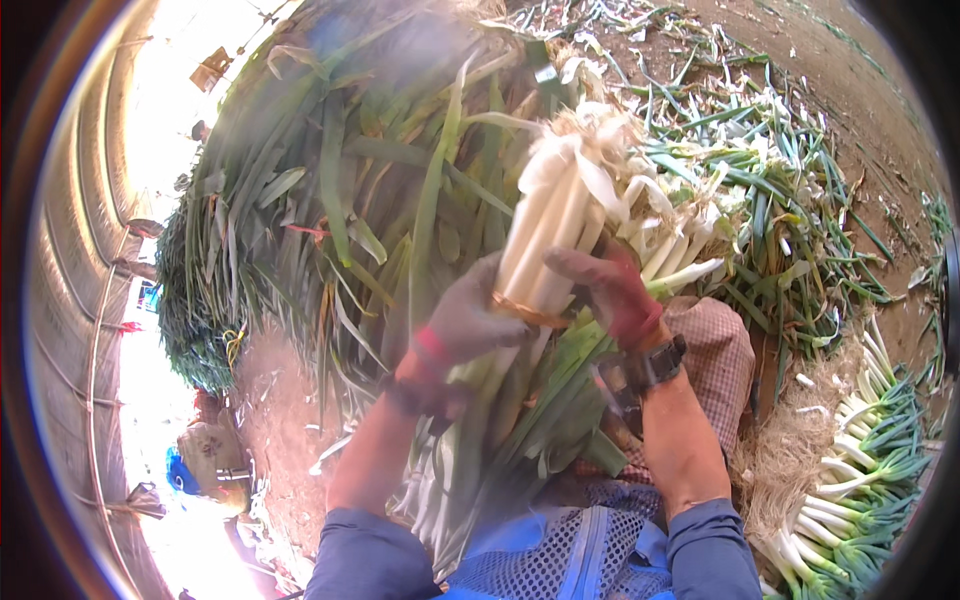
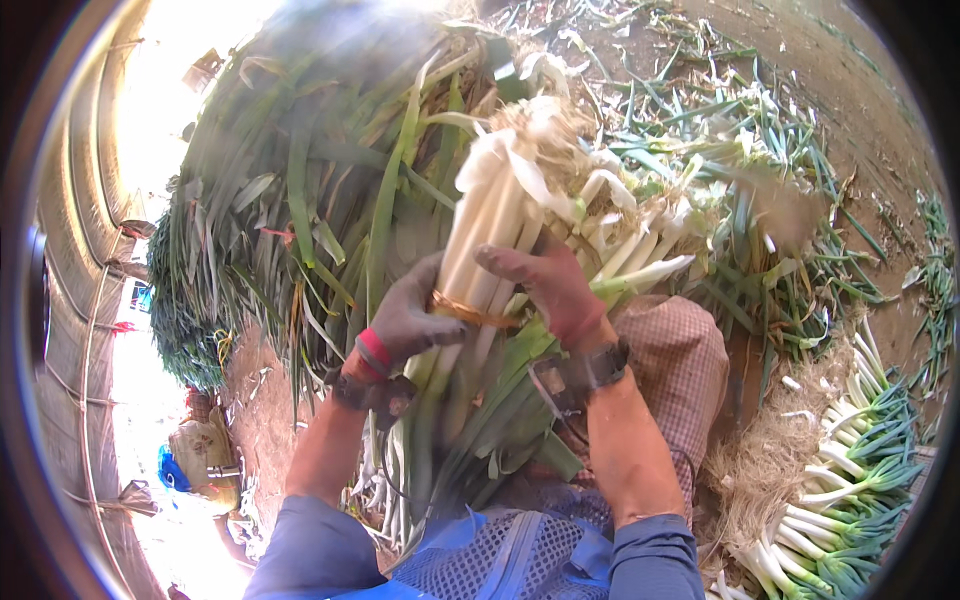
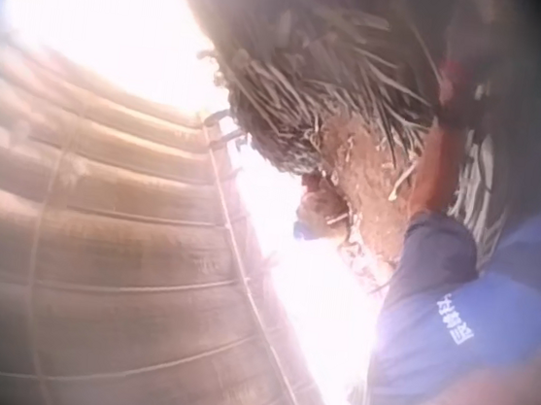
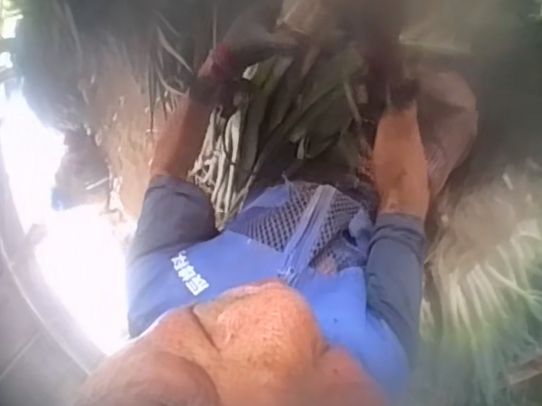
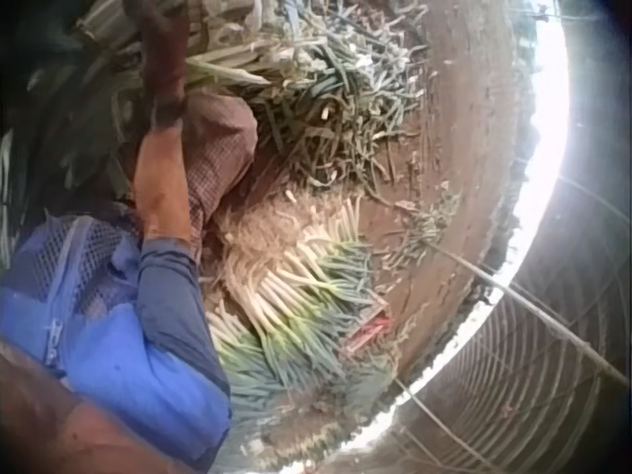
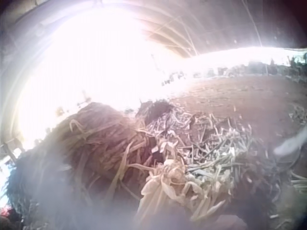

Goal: The person gathers leeks by hand, trims the roots and green tops using a tool, and places the trimmed leeks onto a pile.

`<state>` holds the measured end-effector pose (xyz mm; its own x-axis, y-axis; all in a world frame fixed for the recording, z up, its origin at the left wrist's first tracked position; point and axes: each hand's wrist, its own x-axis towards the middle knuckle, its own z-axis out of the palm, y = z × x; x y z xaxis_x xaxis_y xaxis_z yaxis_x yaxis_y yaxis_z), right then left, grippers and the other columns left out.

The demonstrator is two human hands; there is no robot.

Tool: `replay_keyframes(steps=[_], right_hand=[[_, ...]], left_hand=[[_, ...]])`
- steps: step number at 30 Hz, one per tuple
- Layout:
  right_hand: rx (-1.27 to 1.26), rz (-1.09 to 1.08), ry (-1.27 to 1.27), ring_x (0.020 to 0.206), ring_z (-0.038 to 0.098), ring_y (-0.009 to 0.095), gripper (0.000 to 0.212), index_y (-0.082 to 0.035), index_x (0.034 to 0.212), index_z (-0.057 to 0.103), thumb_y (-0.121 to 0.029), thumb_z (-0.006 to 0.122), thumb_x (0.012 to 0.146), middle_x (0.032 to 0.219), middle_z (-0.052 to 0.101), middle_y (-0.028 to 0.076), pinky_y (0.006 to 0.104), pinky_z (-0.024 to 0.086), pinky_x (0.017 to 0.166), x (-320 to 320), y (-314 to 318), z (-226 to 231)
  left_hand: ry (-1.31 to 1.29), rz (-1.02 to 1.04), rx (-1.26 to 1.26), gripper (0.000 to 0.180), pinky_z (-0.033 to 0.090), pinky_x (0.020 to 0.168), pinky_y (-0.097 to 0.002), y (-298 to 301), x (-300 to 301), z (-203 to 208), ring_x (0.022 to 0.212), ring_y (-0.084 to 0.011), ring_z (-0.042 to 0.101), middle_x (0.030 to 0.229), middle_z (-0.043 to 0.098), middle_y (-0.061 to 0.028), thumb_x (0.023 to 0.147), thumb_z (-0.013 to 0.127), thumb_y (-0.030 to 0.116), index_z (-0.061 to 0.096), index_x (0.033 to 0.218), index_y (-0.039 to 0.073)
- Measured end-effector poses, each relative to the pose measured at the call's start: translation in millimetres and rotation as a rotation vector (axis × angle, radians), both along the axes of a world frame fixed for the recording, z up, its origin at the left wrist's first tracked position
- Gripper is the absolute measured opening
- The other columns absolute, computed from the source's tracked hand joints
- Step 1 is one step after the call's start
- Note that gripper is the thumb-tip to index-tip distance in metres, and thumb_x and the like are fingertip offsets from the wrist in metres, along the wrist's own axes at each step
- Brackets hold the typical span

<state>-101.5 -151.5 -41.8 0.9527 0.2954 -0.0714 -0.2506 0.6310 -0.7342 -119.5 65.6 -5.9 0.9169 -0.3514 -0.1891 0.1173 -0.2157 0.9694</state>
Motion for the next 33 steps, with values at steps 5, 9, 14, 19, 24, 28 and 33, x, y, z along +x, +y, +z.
replay_keyframes(steps=[5, 9, 14, 19, 24, 28, 33], right_hand=[[0.373, 0.128, 0.1, 0.112, 0.067, 0.021, 0.043, 0.0, 0.136, 0.058, -0.016, 0.073, 0.098, 0.122, 0.068, 0.009, 0.0374, 0.055, 0.097, -1, 3, -13], [0.432, 0.174, 0.053, 0.115, 0.066, 0.023, 0.041, 0.0, 0.136, 0.058, -0.016, 0.07, 0.1, 0.122, 0.068, 0.009, 0.0386, 0.053, 0.1, 7, 7, -18], [0.356, 0.148, 0.062, 0.115, 0.065, 0.023, 0.043, 0.001, 0.137, 0.056, -0.014, 0.069, 0.1, 0.123, 0.067, 0.01, 0.0393, 0.053, 0.101, 7, 11, -12], [0.333, 0.118, 0.039, 0.118, 0.064, 0.024, 0.044, 0.002, 0.139, 0.054, -0.013, 0.068, 0.1, 0.126, 0.066, 0.01, 0.0401, 0.051, 0.104, 8, 5, -21], [0.443, 0.195, 0.198, 0.12, 0.062, 0.026, 0.043, 0.001, 0.139, 0.054, -0.011, 0.067, 0.1, 0.126, 0.065, 0.011, 0.0429, 0.048, 0.108, 10, 1, -31], [0.388, 0.15, 0.096, 0.118, 0.064, 0.028, 0.04, 0.002, 0.137, 0.055, -0.018, 0.062, 0.103, 0.127, 0.066, 0.013, 0.0462, 0.051, 0.103, 7, 6, -29], [0.248, 0.002, -0.003, 0.115, 0.064, 0.025, 0.043, -0.001, 0.14, 0.053, -0.016, 0.064, 0.102, 0.123, 0.066, 0.01, 0.0448, 0.051, 0.102, 4, 10, -22]], left_hand=[[-0.022, -0.095, 0.204, 0.096, 0.044, 0.112, -0.0342, -3, -4, 6, 0.131, -0.0194, 0.055, 0.144, 0.056, -0.0089, 0.08, 0.089, 0.015, 0.035, 0.157, -0.002], [-0.27, -0.059, 0.391, 0.079, 0.047, 0.108, -0.0337, 0, -17, 7, 0.127, -0.0212, 0.061, 0.139, 0.062, -0.017, 0.09, 0.081, 0.019, 0.042, 0.153, -0.007], [-0.873, 0.168, 0.692, 0.048, 0.058, 0.082, -0.0392, -8, -35, 8, 0.096, -0.0349, 0.073, 0.114, 0.072, -0.0191, 0.09, 0.074, 0.017, 0.065, 0.135, 0.006], [-0.892, 0.245, 0.503, 0.025, 0.059, 0.087, -0.0366, -7, -52, 0, 0.101, -0.0334, 0.074, 0.116, 0.074, -0.0186, 0.091, 0.07, 0.006, 0.075, 0.116, 0.002], [-0.598, 0.096, 0.48, 0.023, 0.058, 0.092, -0.0344, 64, -87, 20, 0.101, -0.0283, 0.074, 0.111, 0.075, -0.0162, 0.093, 0.07, 0.008, 0.076, 0.115, 0.003], [-0.016, 0.4, 0.589, 0.037, 0.057, 0.095, -0.0368, 166, -107, 44, 0.108, -0.0267, 0.072, 0.119, 0.074, -0.0161, 0.091, 0.072, 0.006, 0.071, 0.128, 0.003], [-0.669, 0.595, 1.237, 0.056, 0.048, 0.11, -0.0388, 124, -99, 82, 0.126, -0.0264, 0.062, 0.137, 0.064, -0.0195, 0.089, 0.078, 0.013, 0.06, 0.141, 0.0]])
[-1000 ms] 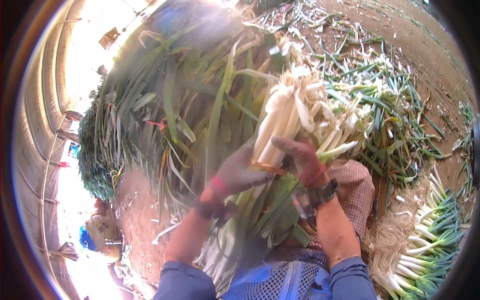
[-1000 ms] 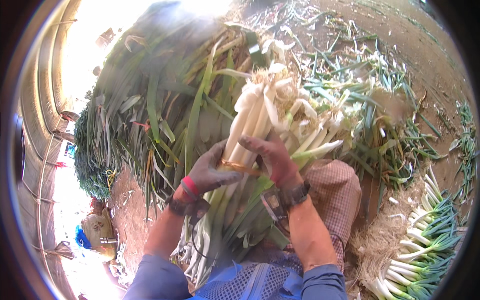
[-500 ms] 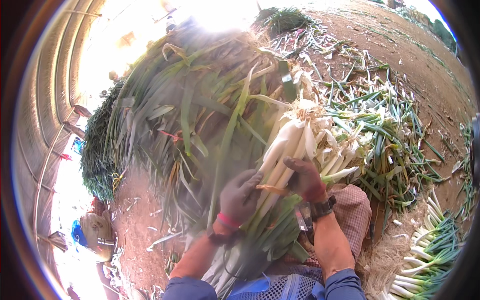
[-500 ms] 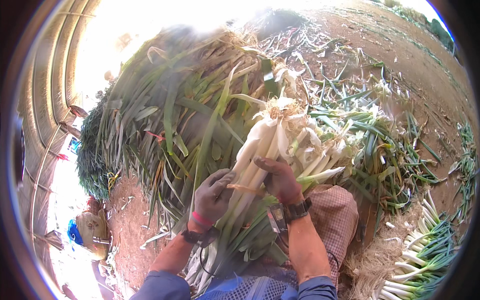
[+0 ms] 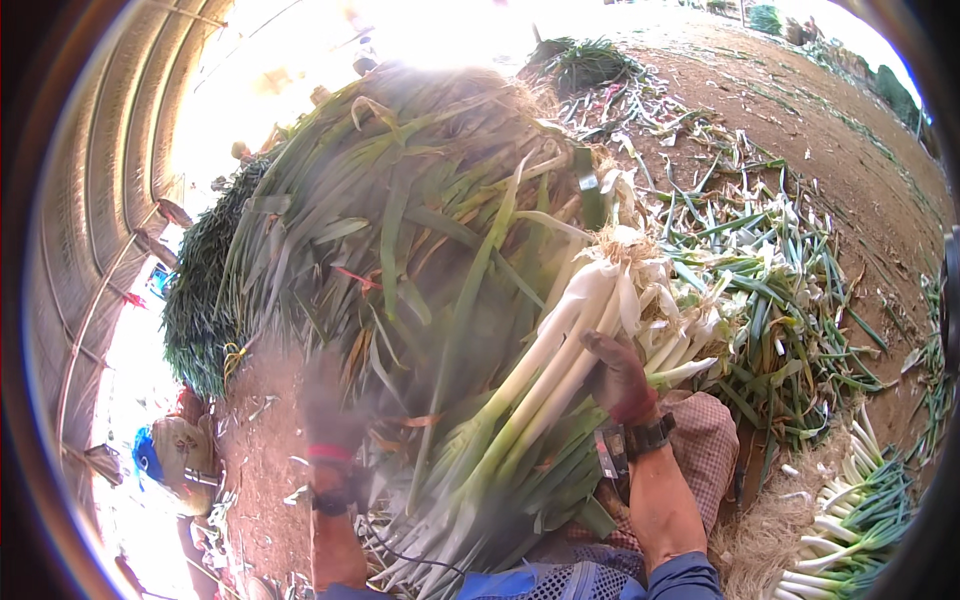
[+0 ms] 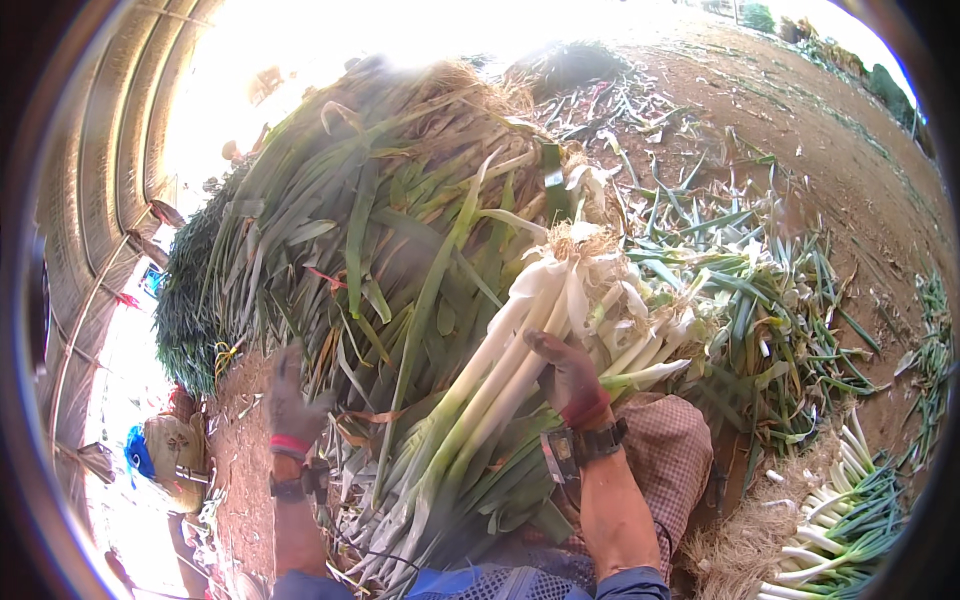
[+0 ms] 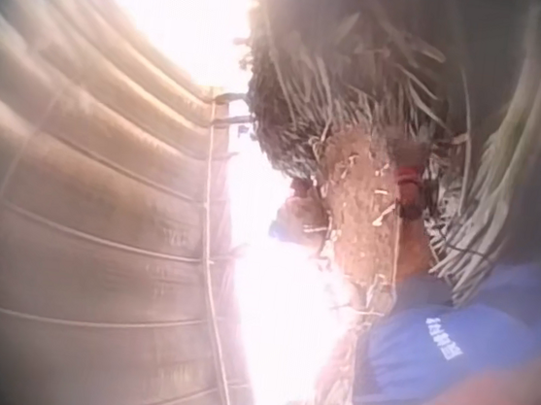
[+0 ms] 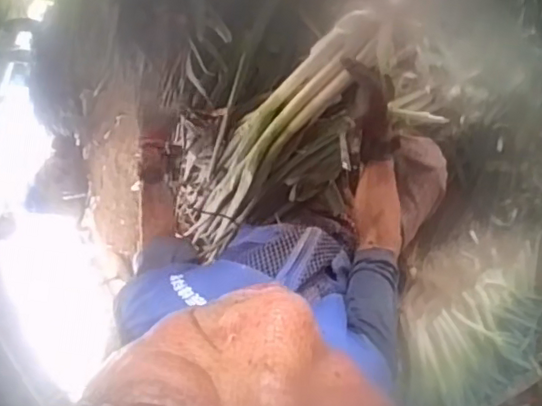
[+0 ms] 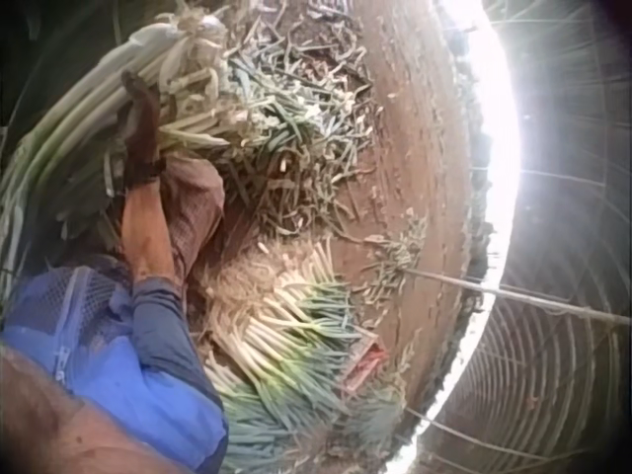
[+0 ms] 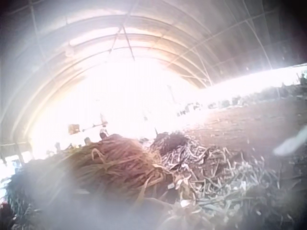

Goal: The person gathers leeks by hand, trims the roots and green tops using a tool, and places the trimmed leeks onto a pile.

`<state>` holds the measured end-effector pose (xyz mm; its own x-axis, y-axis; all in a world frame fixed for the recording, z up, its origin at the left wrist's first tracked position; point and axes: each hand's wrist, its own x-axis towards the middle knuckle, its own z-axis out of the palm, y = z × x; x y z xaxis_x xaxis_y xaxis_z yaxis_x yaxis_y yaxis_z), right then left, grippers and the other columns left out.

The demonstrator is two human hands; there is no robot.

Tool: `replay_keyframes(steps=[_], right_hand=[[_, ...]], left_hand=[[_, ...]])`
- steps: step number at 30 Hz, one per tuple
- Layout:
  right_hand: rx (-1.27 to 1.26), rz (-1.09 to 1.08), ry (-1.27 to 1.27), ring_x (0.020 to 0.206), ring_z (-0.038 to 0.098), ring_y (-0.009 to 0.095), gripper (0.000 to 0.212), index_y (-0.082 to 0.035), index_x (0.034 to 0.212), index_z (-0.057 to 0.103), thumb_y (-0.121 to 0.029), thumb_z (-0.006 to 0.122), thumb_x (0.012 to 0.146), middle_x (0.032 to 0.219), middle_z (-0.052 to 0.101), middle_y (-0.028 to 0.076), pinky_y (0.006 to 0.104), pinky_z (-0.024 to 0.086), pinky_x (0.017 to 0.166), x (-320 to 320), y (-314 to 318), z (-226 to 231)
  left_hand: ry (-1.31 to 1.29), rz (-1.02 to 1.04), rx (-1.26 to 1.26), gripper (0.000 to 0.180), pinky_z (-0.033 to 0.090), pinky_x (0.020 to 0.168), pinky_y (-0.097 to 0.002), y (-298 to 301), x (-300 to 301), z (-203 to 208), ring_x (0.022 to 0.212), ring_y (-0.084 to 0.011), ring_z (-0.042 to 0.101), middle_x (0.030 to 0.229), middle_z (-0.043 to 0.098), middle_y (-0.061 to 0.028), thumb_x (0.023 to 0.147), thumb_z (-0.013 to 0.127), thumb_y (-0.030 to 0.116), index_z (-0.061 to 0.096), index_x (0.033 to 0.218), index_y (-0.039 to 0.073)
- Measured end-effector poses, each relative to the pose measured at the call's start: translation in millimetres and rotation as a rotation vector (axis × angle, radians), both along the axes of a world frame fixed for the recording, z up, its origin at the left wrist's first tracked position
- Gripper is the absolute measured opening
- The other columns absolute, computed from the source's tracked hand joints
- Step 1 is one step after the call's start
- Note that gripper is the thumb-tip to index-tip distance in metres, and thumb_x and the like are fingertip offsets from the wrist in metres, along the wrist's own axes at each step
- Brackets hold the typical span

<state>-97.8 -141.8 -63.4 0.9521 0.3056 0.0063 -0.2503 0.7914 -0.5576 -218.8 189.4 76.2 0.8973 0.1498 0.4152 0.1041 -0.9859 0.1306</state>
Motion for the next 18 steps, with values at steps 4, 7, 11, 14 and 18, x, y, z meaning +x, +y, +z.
replay_keyframes(steps=[4, 7, 11, 14, 18], right_hand=[[-0.103, -0.054, -0.023, 0.112, 0.065, 0.023, 0.045, -0.002, 0.142, 0.052, -0.017, 0.065, 0.102, 0.122, 0.066, 0.009, 0.0425, 0.052, 0.1, -1, 1, 6], [-0.24, -0.038, 0.012, 0.111, 0.065, 0.022, 0.046, -0.002, 0.141, 0.053, -0.017, 0.067, 0.1, 0.122, 0.065, 0.008, 0.039, 0.053, 0.099, -6, -3, 25], [-0.208, -0.011, 0.075, 0.103, 0.068, 0.017, 0.039, 0.003, 0.13, 0.064, -0.009, 0.074, 0.094, 0.113, 0.071, 0.006, 0.0328, 0.055, 0.092, -7, -16, 21], [-0.188, -0.05, 0.061, 0.102, 0.069, 0.017, 0.035, 0.003, 0.127, 0.065, -0.008, 0.074, 0.095, 0.113, 0.072, 0.006, 0.0324, 0.055, 0.091, -6, -15, 16], [-0.085, -0.048, 0.095, 0.101, 0.068, 0.017, 0.031, 0.0, 0.126, 0.066, -0.009, 0.071, 0.097, 0.114, 0.07, 0.006, 0.0325, 0.055, 0.092, -7, -4, 23]], left_hand=[[0.209, -0.371, -0.489, 0.071, 0.047, 0.112, -0.0383, -66, 36, -15, 0.127, -0.0277, 0.062, 0.136, 0.065, -0.0196, 0.088, 0.084, 0.031, 0.057, 0.144, -0.002], [0.416, -0.477, -0.684, 0.072, 0.052, 0.104, -0.0358, -113, 69, -49, 0.119, -0.0242, 0.067, 0.131, 0.069, -0.0179, 0.088, 0.084, 0.039, 0.058, 0.143, -0.001], [0.614, -0.416, -0.559, 0.077, 0.053, 0.1, -0.0347, -149, 85, -48, 0.117, -0.0237, 0.068, 0.129, 0.07, -0.0177, 0.084, 0.086, 0.044, 0.059, 0.141, 0.001], [0.607, -0.412, -0.498, 0.081, 0.053, 0.097, -0.036, -152, 87, -54, 0.115, -0.025, 0.069, 0.128, 0.07, -0.0175, 0.08, 0.086, 0.05, 0.06, 0.141, 0.004], [0.239, -0.471, -0.342, 0.101, 0.053, 0.094, -0.0422, -160, 73, -71, 0.106, -0.0351, 0.069, 0.121, 0.068, -0.0196, 0.075, 0.087, 0.05, 0.045, 0.15, -0.002]])
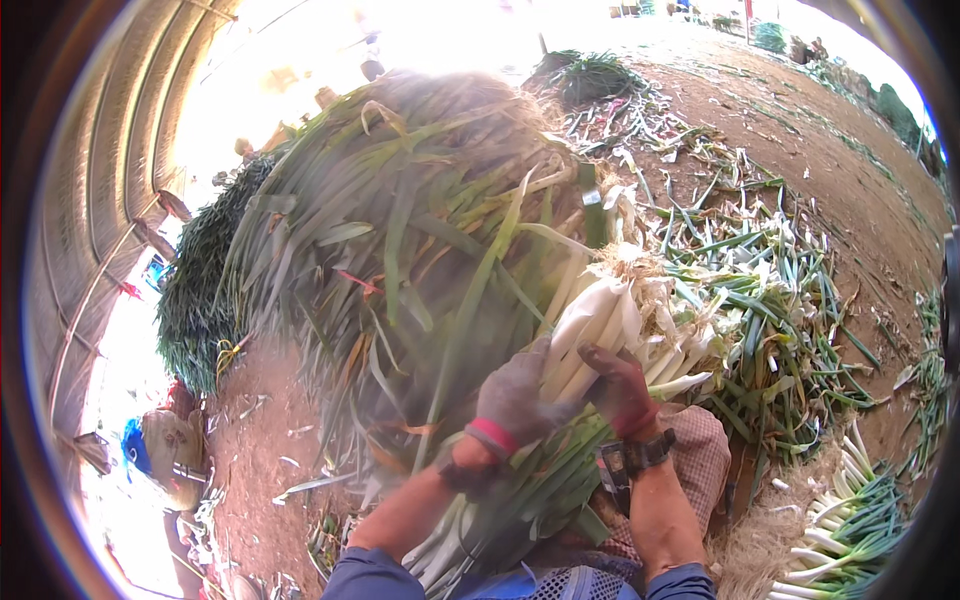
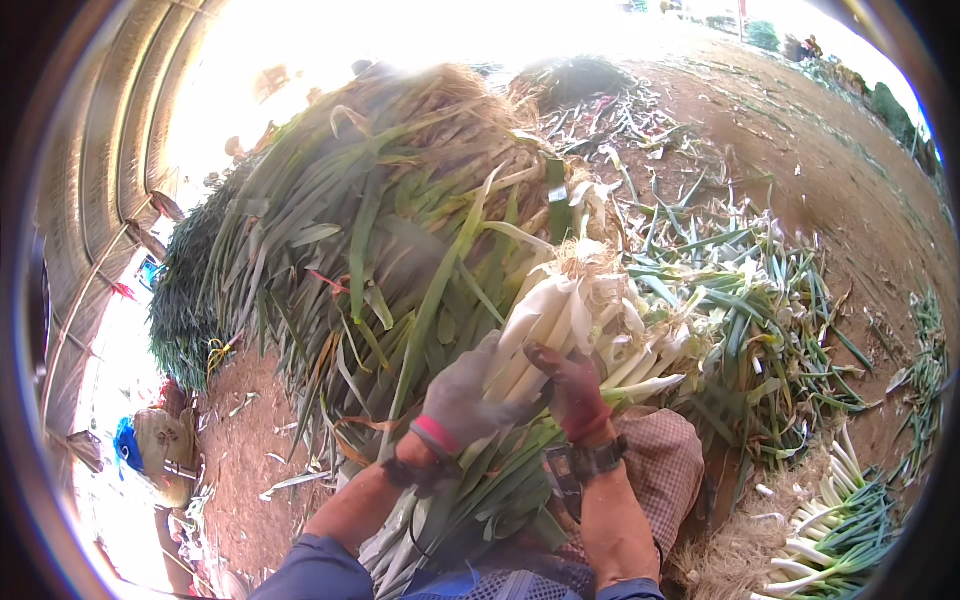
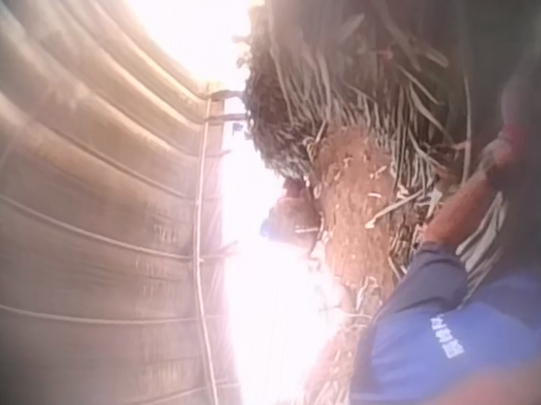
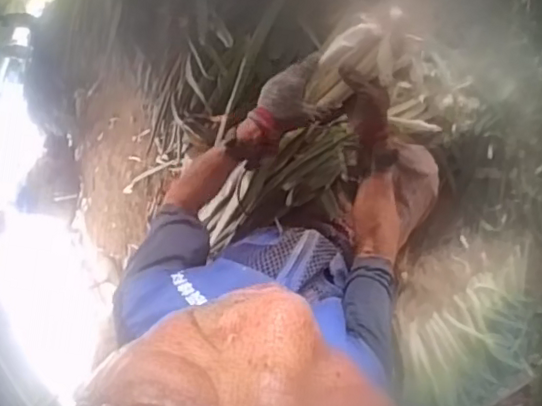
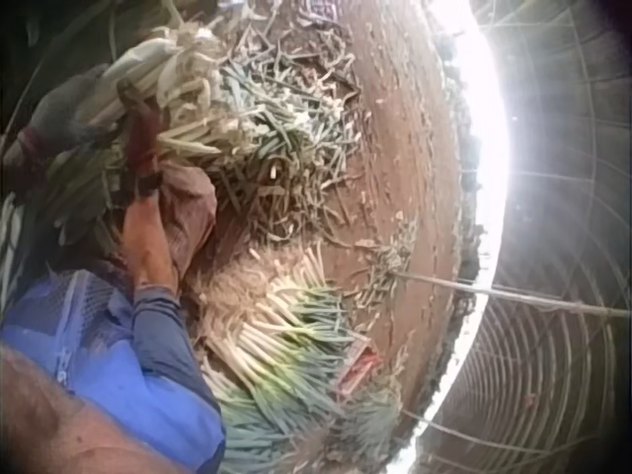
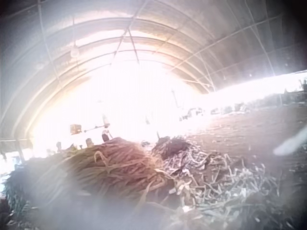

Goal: The person gathers leeks by hand, trims the roots and green tops using a tool, and places the trimmed leeks onto a pile.

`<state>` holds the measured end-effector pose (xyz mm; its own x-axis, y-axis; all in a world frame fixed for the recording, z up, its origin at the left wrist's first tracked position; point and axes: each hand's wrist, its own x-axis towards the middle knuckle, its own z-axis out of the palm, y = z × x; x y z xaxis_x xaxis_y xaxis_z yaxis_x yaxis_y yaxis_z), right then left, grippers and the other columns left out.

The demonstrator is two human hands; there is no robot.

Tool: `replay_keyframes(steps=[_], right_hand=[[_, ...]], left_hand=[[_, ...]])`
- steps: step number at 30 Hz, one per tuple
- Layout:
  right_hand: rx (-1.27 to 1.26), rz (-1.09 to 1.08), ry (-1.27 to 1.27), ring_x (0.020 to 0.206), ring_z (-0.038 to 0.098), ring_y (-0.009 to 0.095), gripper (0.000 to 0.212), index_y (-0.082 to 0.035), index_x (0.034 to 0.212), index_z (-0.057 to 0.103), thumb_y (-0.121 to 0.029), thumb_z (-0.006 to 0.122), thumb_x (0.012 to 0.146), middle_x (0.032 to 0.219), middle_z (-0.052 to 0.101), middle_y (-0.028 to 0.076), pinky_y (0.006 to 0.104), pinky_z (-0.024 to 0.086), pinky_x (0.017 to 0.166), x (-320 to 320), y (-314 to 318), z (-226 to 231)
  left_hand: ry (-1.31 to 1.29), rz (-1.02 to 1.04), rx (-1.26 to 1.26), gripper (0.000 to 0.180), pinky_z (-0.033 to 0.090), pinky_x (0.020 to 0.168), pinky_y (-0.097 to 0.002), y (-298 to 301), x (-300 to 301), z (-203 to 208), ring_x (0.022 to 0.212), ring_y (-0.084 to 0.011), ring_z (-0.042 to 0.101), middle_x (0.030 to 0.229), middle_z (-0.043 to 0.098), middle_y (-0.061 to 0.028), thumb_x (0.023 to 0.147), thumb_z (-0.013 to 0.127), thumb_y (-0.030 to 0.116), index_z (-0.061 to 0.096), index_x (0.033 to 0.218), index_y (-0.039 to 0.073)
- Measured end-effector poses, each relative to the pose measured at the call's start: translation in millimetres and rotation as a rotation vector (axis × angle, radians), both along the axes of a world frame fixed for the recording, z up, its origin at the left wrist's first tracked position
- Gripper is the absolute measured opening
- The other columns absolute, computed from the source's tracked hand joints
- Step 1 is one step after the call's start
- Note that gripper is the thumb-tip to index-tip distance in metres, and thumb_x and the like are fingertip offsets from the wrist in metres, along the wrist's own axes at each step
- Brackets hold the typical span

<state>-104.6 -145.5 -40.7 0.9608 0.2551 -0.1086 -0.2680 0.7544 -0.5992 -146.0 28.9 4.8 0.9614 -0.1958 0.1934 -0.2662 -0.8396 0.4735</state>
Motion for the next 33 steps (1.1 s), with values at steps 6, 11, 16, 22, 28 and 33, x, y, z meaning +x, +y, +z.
replay_keyframes(steps=[6, 11, 16, 22, 28, 33], right_hand=[[-0.849, -0.218, -0.749, 0.112, 0.064, 0.024, 0.029, 0.001, 0.128, 0.066, -0.011, 0.06, 0.102, 0.115, 0.069, 0.011, 0.0381, 0.053, 0.094, -2, -5, -23], [-0.668, -0.142, -0.61, 0.113, 0.064, 0.022, 0.033, 0.002, 0.132, 0.062, -0.019, 0.056, 0.108, 0.12, 0.066, 0.01, 0.036, 0.052, 0.098, -5, 4, -28], [0.044, 0.145, -0.052, 0.114, 0.063, 0.025, 0.041, -0.002, 0.14, 0.055, -0.029, 0.057, 0.108, 0.118, 0.065, 0.011, 0.0404, 0.051, 0.1, -11, 15, 17], [0.224, 0.057, -0.12, 0.112, 0.064, 0.025, 0.061, -0.005, 0.147, 0.044, -0.052, 0.048, 0.108, 0.124, 0.062, 0.012, 0.0416, 0.053, 0.098, -10, 12, 35], [0.37, -0.056, -0.139, 0.097, 0.071, 0.029, 0.06, 0.0, 0.123, 0.062, -0.055, 0.046, 0.107, 0.108, 0.071, 0.018, 0.0441, 0.058, 0.089, 16, -9, 57], [0.231, -0.057, -0.095, 0.084, 0.07, 0.026, 0.04, -0.002, 0.114, 0.066, -0.037, 0.048, 0.108, 0.101, 0.071, 0.015, 0.0431, 0.061, 0.077, 39, -30, 58]], left_hand=[[-0.292, 0.199, 0.349, 0.119, 0.055, 0.084, -0.0488, -37, -8, -12, 0.097, -0.0434, 0.067, 0.12, 0.062, -0.0228, 0.073, 0.086, 0.05, 0.023, 0.158, -0.005], [0.083, 0.203, 0.094, 0.101, 0.057, 0.083, -0.0512, -23, 9, 6, 0.1, -0.0449, 0.068, 0.115, 0.063, -0.0274, 0.074, 0.082, 0.04, 0.033, 0.151, -0.005], [0.096, 0.161, 0.074, 0.093, 0.057, 0.086, -0.0519, -9, 2, 8, 0.101, -0.0455, 0.069, 0.12, 0.064, -0.0296, 0.075, 0.08, 0.034, 0.037, 0.148, -0.005], [0.079, 0.085, 0.062, 0.095, 0.057, 0.086, -0.0529, -13, -9, 14, 0.101, -0.0471, 0.069, 0.118, 0.065, -0.0308, 0.073, 0.078, 0.029, 0.035, 0.151, -0.003], [0.068, 0.016, 0.078, 0.091, 0.057, 0.085, -0.0525, -16, -37, 20, 0.097, -0.0469, 0.07, 0.115, 0.066, -0.0311, 0.073, 0.072, 0.024, 0.036, 0.151, -0.006], [0.145, 0.039, 0.117, 0.088, 0.057, 0.085, -0.0528, -11, -48, 22, 0.095, -0.0465, 0.07, 0.112, 0.066, -0.0302, 0.074, 0.07, 0.024, 0.037, 0.15, -0.004]])
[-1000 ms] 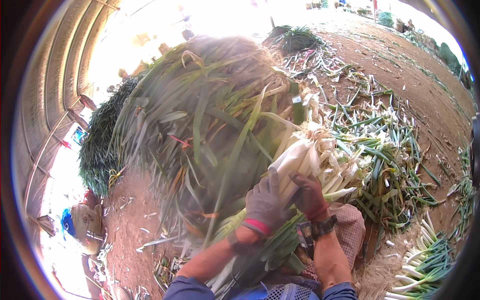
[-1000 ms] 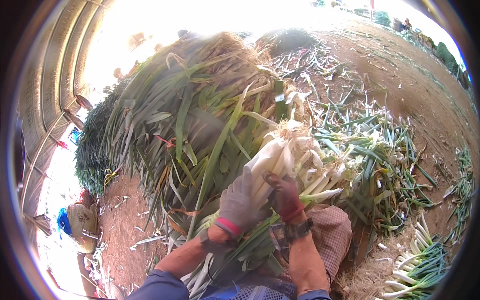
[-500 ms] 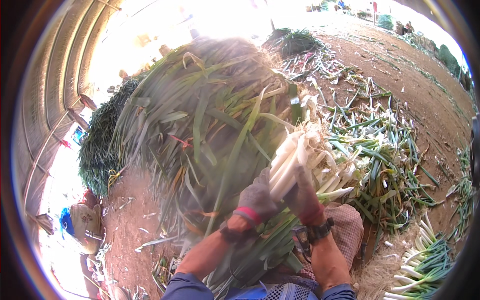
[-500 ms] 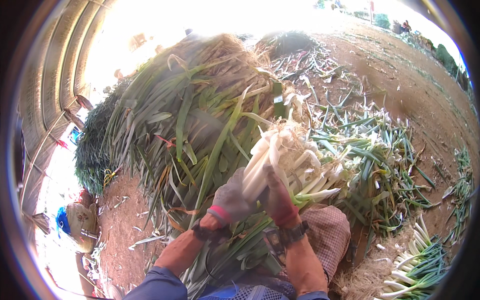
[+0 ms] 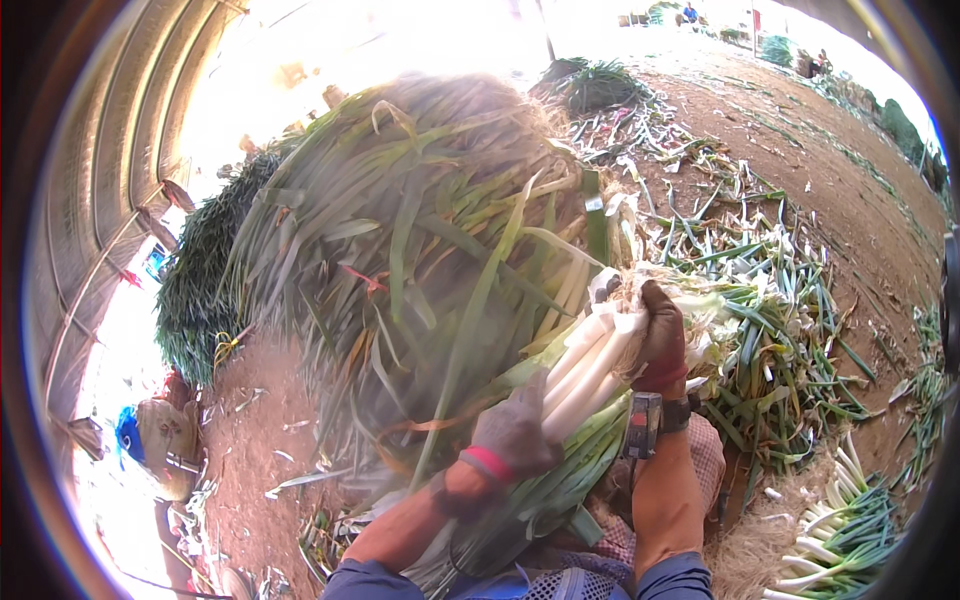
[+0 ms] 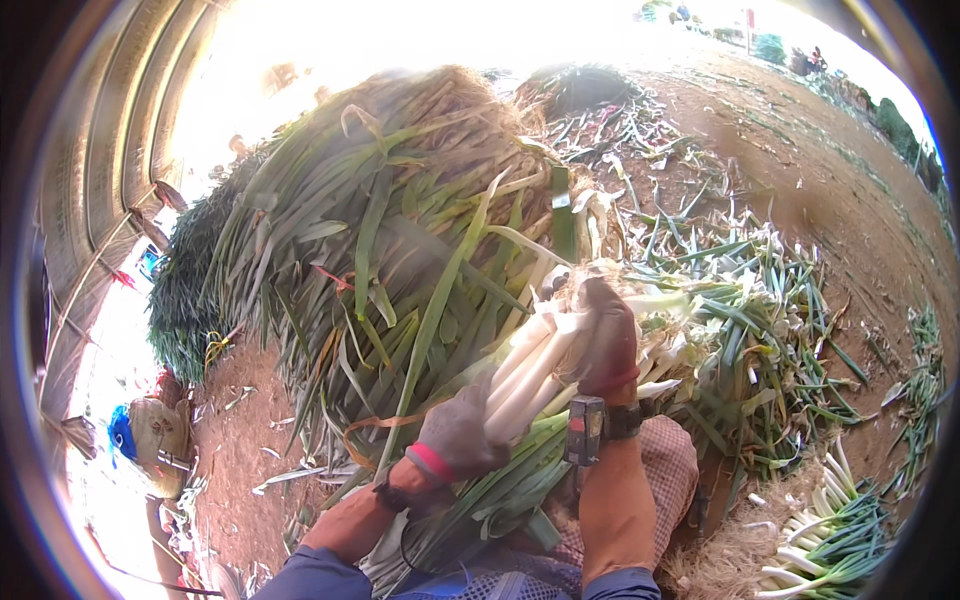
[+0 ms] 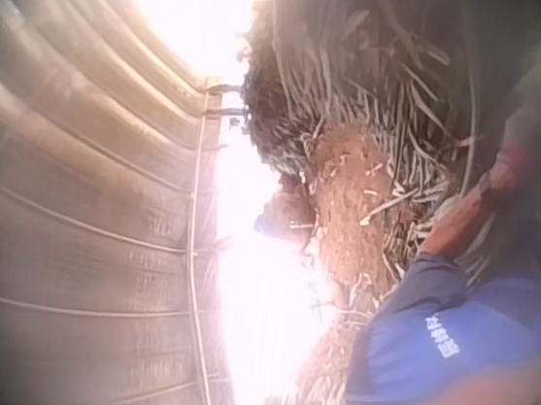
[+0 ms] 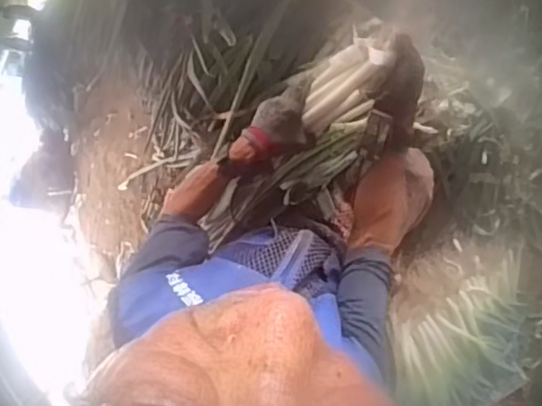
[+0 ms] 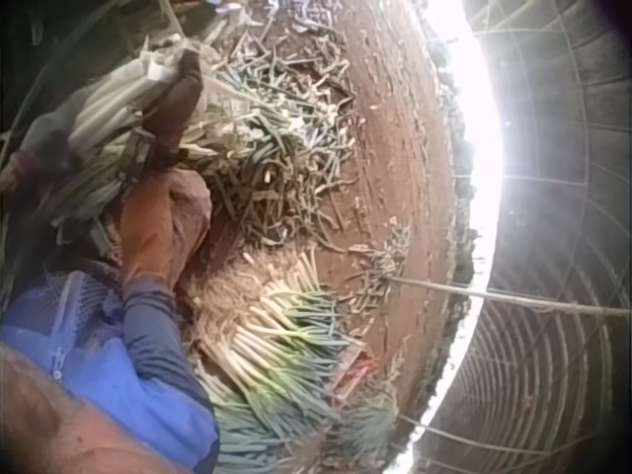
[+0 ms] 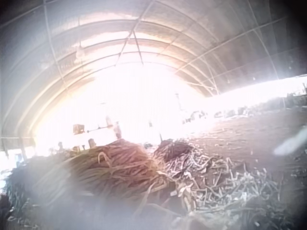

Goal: The person gathers leeks by hand, trims the roots and green tops using a tool, and places the trimmed leeks onto a pile.

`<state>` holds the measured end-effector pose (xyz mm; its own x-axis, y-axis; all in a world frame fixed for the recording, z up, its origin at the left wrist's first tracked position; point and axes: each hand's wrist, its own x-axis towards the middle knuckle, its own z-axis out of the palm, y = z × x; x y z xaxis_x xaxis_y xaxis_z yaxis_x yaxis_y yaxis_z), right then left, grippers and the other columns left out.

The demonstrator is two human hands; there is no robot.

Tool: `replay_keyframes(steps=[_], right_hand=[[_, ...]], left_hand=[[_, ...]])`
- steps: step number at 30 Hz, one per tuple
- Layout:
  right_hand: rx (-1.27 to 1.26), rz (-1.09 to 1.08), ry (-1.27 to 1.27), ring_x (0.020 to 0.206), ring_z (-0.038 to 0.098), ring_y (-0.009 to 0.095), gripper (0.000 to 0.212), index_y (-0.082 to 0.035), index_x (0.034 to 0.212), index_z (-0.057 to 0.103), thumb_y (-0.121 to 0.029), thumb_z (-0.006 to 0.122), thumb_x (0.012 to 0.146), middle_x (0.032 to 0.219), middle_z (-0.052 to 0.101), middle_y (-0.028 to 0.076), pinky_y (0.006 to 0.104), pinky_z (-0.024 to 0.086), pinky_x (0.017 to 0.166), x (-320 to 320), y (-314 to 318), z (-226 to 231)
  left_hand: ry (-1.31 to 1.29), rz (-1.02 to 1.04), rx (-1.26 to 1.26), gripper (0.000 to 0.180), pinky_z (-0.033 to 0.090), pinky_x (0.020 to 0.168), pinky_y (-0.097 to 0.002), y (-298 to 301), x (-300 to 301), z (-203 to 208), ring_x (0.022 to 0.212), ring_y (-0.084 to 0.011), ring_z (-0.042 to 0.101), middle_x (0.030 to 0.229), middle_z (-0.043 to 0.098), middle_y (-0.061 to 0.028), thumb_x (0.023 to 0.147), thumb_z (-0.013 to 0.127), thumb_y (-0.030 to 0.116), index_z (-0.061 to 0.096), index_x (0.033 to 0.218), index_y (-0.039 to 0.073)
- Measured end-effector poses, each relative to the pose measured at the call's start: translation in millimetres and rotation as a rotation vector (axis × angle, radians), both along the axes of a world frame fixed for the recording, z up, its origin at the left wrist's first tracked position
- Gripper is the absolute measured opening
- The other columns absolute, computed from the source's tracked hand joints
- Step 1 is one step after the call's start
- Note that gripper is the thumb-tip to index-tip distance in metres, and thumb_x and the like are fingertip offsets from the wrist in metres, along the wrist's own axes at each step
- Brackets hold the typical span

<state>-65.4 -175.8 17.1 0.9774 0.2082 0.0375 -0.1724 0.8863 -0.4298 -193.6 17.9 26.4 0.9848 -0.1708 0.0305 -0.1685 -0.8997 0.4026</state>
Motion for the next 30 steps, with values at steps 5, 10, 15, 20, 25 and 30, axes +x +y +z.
replay_keyframes(steps=[5, 10, 15, 20, 25, 30], right_hand=[[-0.735, -0.295, -0.229, 0.07, 0.064, 0.016, 0.021, -0.002, 0.1, 0.069, -0.018, 0.057, 0.102, 0.082, 0.065, 0.004, 0.0331, 0.057, 0.064, 36, -5, -43], [-1.23, -0.653, -0.431, 0.065, 0.066, 0.018, 0.017, -0.005, 0.091, 0.074, -0.016, 0.063, 0.097, 0.071, 0.067, 0.005, 0.0365, 0.052, 0.058, 39, 10, -41], [-2.004, -0.703, -0.705, 0.067, 0.07, 0.027, 0.03, -0.007, 0.112, 0.077, -0.007, 0.057, 0.09, 0.072, 0.07, 0.016, 0.041, 0.051, 0.061, 39, 0, -59], [-1.501, -0.606, -0.293, 0.066, 0.069, 0.032, 0.022, -0.004, 0.102, 0.074, -0.001, 0.057, 0.089, 0.071, 0.069, 0.014, 0.0403, 0.052, 0.062, 24, 4, -55], [-1.294, -0.91, -0.399, 0.055, 0.056, 0.014, 0.023, -0.002, 0.074, 0.065, -0.011, 0.062, 0.096, 0.065, 0.06, 0.0, 0.0326, 0.044, 0.051, 25, 19, -65], [-1.377, -0.776, -0.665, 0.059, 0.062, 0.018, 0.018, -0.002, 0.092, 0.071, -0.018, 0.063, 0.097, 0.073, 0.065, 0.003, 0.0345, 0.048, 0.054, 20, 1, -39]], left_hand=[[0.078, 0.054, 0.023, 0.089, 0.056, 0.089, -0.0523, 0, -2, 6, 0.1, -0.0444, 0.069, 0.116, 0.066, -0.0286, 0.075, 0.071, 0.026, 0.037, 0.151, -0.003], [0.042, 0.106, 0.01, 0.084, 0.056, 0.087, -0.0537, 9, -7, -7, 0.097, -0.0467, 0.069, 0.113, 0.066, -0.0284, 0.074, 0.072, 0.031, 0.042, 0.145, -0.003], [0.17, 0.123, 0.038, 0.093, 0.055, 0.092, -0.0507, 13, -11, -23, 0.106, -0.0426, 0.068, 0.12, 0.065, -0.0263, 0.071, 0.077, 0.029, 0.038, 0.15, -0.002], [-0.081, 0.077, 0.027, 0.093, 0.056, 0.09, -0.0507, 14, -10, -46, 0.105, -0.043, 0.067, 0.119, 0.065, -0.0262, 0.068, 0.075, 0.024, 0.039, 0.149, -0.002], [-0.274, 0.096, -0.085, 0.089, 0.056, 0.087, -0.0524, -7, 8, -47, 0.1, -0.044, 0.067, 0.116, 0.064, -0.0258, 0.069, 0.072, 0.019, 0.038, 0.149, -0.002], [-0.073, 0.088, -0.126, 0.09, 0.056, 0.086, -0.0538, -2, 6, -17, 0.098, -0.0461, 0.067, 0.118, 0.063, -0.0275, 0.071, 0.072, 0.018, 0.035, 0.152, 0.001]])
